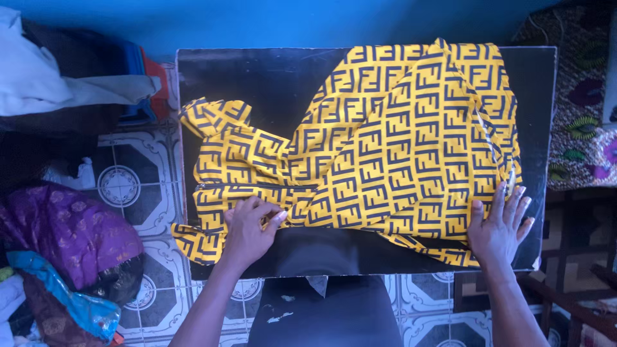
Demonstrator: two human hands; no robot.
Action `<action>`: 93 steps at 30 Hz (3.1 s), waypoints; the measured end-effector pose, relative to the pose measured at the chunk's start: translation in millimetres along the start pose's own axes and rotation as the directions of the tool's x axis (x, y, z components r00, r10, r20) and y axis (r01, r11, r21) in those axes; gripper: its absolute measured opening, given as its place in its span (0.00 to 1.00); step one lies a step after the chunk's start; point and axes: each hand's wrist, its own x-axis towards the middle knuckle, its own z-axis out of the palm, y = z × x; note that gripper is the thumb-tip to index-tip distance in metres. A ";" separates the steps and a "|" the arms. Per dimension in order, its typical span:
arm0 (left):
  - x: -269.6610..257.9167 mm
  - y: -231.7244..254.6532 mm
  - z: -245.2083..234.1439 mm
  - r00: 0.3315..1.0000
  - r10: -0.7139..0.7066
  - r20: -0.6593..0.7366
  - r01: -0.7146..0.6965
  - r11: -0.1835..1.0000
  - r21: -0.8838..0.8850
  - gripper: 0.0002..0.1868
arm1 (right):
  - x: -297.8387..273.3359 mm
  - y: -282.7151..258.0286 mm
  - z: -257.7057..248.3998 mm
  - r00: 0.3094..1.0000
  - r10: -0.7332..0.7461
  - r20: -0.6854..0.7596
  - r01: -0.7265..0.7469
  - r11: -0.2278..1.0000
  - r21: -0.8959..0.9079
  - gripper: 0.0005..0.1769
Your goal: The person folds a yellow and black patterned garment on a black table. They smooth the fabric, fold the sleeves and sides, and then fold the item into a compact rectangle. Finally, they place the folded garment into a white cabinet.
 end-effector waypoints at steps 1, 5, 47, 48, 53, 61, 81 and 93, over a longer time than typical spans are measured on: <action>-1.1 -0.9 1.0 1.000 0.015 -0.014 -0.015 1.000 0.005 0.11 | -3.0 3.9 1.0 1.000 -0.003 0.008 0.003 1.000 0.009 0.41; 0.1 -1.0 -1.0 0.999 0.022 -0.028 -0.021 0.999 0.037 0.10 | -4.4 11.3 8.5 1.000 -0.005 0.010 0.006 1.000 -0.016 0.40; 44.0 45.0 4.8 0.904 -0.290 0.315 0.317 0.948 -0.037 0.24 | 310.8 -159.6 -20.5 0.912 -0.333 0.238 0.096 0.739 0.667 0.16; 43.0 45.1 5.7 0.913 -0.279 0.296 0.303 0.952 -0.037 0.25 | 311.8 -159.8 -13.8 0.917 -0.322 0.235 0.089 0.739 0.667 0.15; 40.5 47.9 8.8 0.923 -0.301 0.240 0.320 0.946 -0.044 0.19 | 310.4 -158.9 18.3 0.944 -0.326 0.041 0.260 0.818 0.513 0.13; 33.3 53.7 8.4 0.960 -0.237 0.149 0.240 0.971 -0.001 0.19 | 310.8 -170.3 26.3 0.959 -0.280 -0.033 0.270 0.876 0.400 0.13; 73.4 84.4 75.9 0.929 0.371 -0.003 -0.347 0.872 0.344 0.37 | 61.5 -131.0 15.1 0.745 -0.659 0.100 0.654 0.752 0.086 0.43; 73.2 91.9 76.3 0.926 0.376 0.008 -0.345 0.839 0.420 0.45 | 53.6 -89.0 23.3 0.992 -0.059 0.109 0.033 0.974 0.225 0.45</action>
